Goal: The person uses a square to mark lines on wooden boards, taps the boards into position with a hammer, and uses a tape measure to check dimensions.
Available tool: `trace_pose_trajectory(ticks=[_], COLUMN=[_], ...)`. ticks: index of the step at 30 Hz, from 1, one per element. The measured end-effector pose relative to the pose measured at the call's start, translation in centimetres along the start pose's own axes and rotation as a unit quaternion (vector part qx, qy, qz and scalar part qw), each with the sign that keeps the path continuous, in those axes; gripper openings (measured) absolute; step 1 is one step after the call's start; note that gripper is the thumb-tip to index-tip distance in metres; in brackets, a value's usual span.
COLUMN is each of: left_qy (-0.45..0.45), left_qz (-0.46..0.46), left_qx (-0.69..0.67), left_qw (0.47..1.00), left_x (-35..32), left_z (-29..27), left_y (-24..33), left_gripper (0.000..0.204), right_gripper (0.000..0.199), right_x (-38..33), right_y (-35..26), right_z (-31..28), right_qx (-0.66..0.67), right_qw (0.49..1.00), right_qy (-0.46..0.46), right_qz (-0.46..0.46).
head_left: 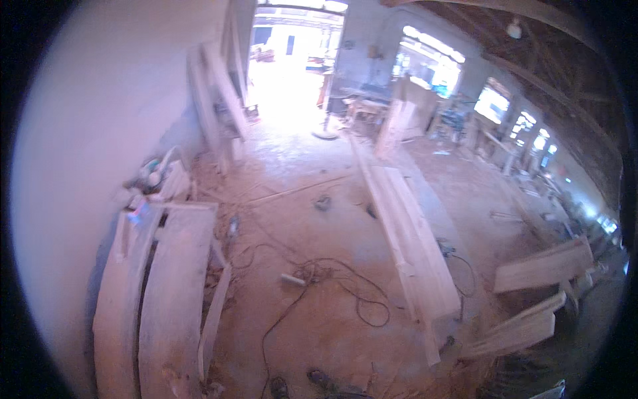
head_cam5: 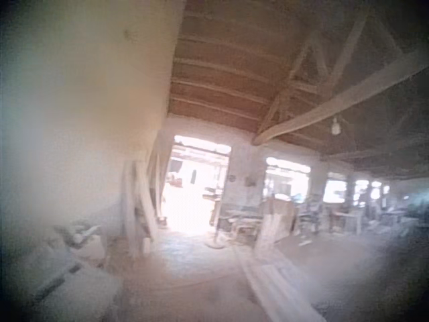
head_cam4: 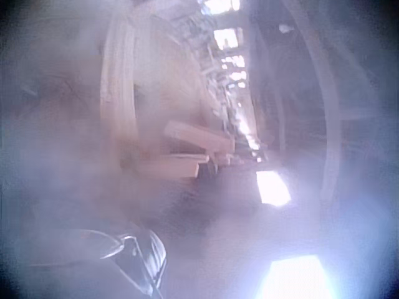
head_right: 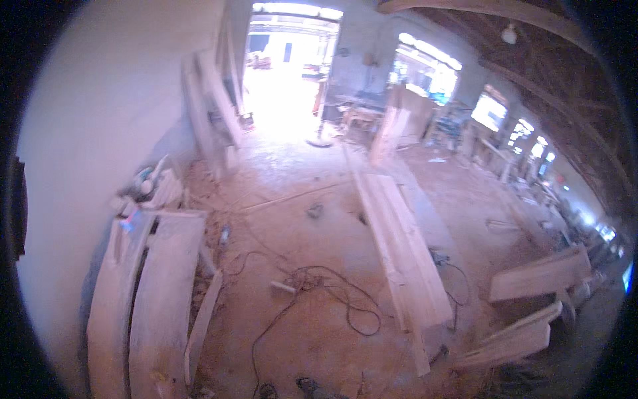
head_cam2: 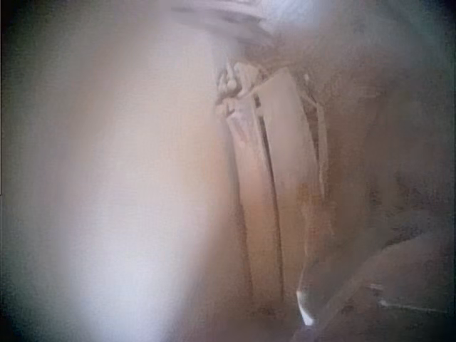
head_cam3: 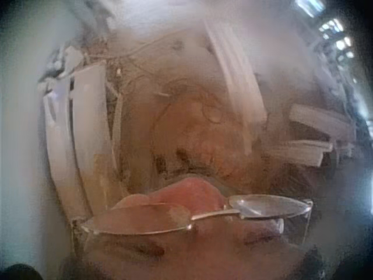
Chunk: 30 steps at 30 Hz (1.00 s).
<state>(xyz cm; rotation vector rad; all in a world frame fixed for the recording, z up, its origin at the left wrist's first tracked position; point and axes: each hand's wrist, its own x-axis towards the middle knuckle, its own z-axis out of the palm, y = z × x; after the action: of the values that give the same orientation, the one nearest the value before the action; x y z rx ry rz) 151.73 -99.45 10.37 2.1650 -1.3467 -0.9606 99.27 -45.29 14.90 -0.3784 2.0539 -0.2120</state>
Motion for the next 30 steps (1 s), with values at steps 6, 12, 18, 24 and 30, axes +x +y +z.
trace_pose_trajectory(ticks=[6,12,18,24,30], left_qy=[-0.023,-0.074,-0.297,-0.583,-0.679], left_qz=[0.066,0.187,0.357,0.483,0.593], left_qx=[0.087,0.102,0.078,0.074,0.14], left_qw=[0.994,0.974,0.882,0.649,0.409], left_x=[5.6,5.6,-9.4,-34.0,-53.5], left_z=[1.7,4.8,7.9,11.2,11.1], left_y=[3.2,5.1,8.5,8.6,11.3], left_gripper=[0.05,0.052,0.054,0.056,0.052], right_gripper=[0.04,0.043,0.046,0.049,0.045], right_x=[-4.8,-7.6,-11.5,-16.7,-24.4], right_y=[-5.2,-3.8,-2.0,-2.8,-0.8], right_z=[6.7,13.0,16.6,18.5,13.3], right_qx=[0.08,0.115,0.185,0.377,0.833], right_qw=[0.997,0.992,0.98,0.911,0.52], right_qy=[0.019,0.038,0.064,0.067,-0.015], right_qz=[-0.017,0.035,0.019,-0.155,-0.187])
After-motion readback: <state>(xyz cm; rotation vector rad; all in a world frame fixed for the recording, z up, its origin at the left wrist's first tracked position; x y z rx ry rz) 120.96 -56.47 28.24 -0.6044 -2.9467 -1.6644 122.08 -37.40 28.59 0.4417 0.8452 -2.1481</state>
